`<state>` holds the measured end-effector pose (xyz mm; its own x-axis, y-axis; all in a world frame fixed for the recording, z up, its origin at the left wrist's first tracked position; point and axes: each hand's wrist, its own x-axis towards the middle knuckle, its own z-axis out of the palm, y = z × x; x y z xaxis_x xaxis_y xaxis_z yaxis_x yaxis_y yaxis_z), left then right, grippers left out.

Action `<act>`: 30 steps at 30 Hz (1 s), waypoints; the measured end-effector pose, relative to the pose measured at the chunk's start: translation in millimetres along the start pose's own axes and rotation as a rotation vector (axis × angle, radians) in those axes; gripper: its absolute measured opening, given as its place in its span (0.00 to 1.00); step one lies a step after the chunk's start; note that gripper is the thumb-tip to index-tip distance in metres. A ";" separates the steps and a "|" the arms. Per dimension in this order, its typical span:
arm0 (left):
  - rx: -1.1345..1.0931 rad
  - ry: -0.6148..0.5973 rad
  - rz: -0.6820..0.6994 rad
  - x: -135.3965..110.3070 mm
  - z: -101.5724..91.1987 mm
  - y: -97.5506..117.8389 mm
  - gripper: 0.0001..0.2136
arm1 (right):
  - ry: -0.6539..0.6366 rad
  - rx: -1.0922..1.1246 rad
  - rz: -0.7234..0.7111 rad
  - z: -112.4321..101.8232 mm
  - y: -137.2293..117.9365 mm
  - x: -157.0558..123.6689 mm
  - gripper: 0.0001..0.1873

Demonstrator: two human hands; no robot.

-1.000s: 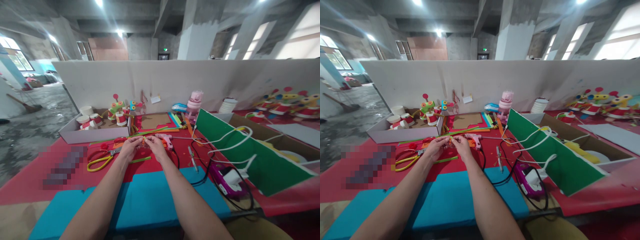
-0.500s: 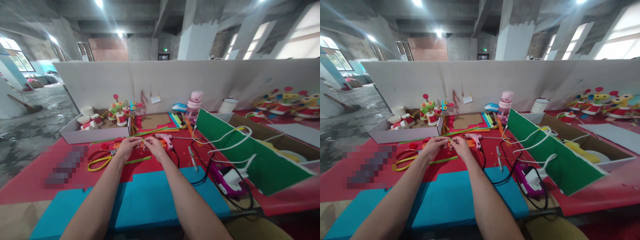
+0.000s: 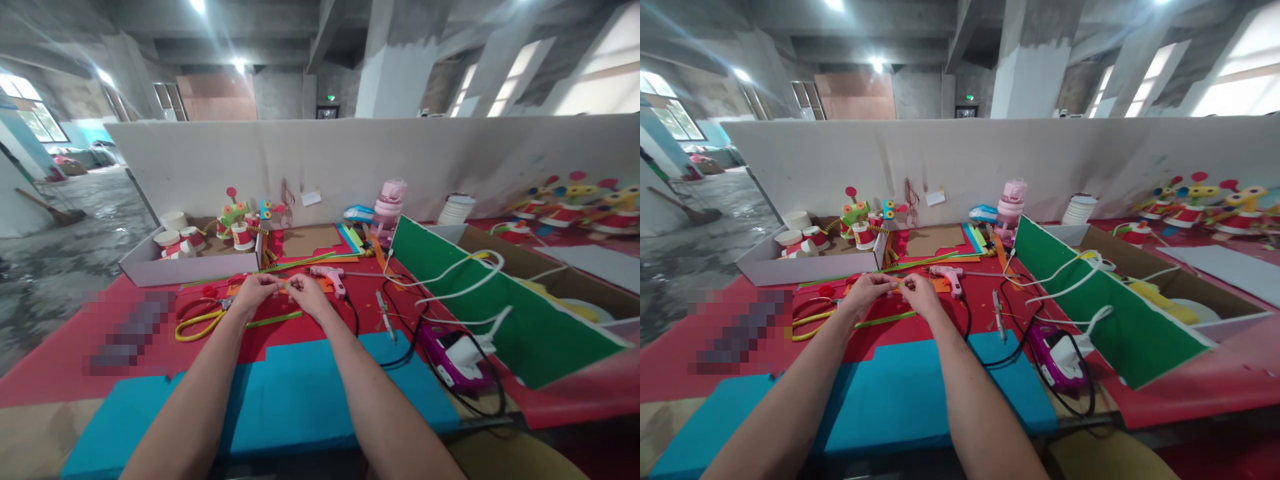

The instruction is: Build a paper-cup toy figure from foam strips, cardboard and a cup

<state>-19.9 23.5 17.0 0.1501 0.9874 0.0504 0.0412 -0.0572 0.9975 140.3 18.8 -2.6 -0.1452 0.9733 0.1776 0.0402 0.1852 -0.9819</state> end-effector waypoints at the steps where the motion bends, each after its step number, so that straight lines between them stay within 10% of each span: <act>1: -0.038 0.010 0.001 0.3 0.2 -0.1 0.13 | 0.039 0.034 -0.007 -0.5 -1.3 0.2 0.07; 8: -0.427 0.136 -0.089 -0.1 14.2 -1.3 0.14 | 0.111 0.342 0.071 2.7 -4.7 0.2 0.18; 30: -0.462 0.072 -0.151 -6.1 21.9 3.4 0.15 | 0.136 0.370 0.104 1.5 -4.2 1.2 0.18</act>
<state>0.9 14.1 19.0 0.1069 0.9882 -0.1095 -0.3873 0.1428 0.9108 138.5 19.0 1.7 -0.0260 0.9979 0.0590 -0.3143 0.0479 -0.9481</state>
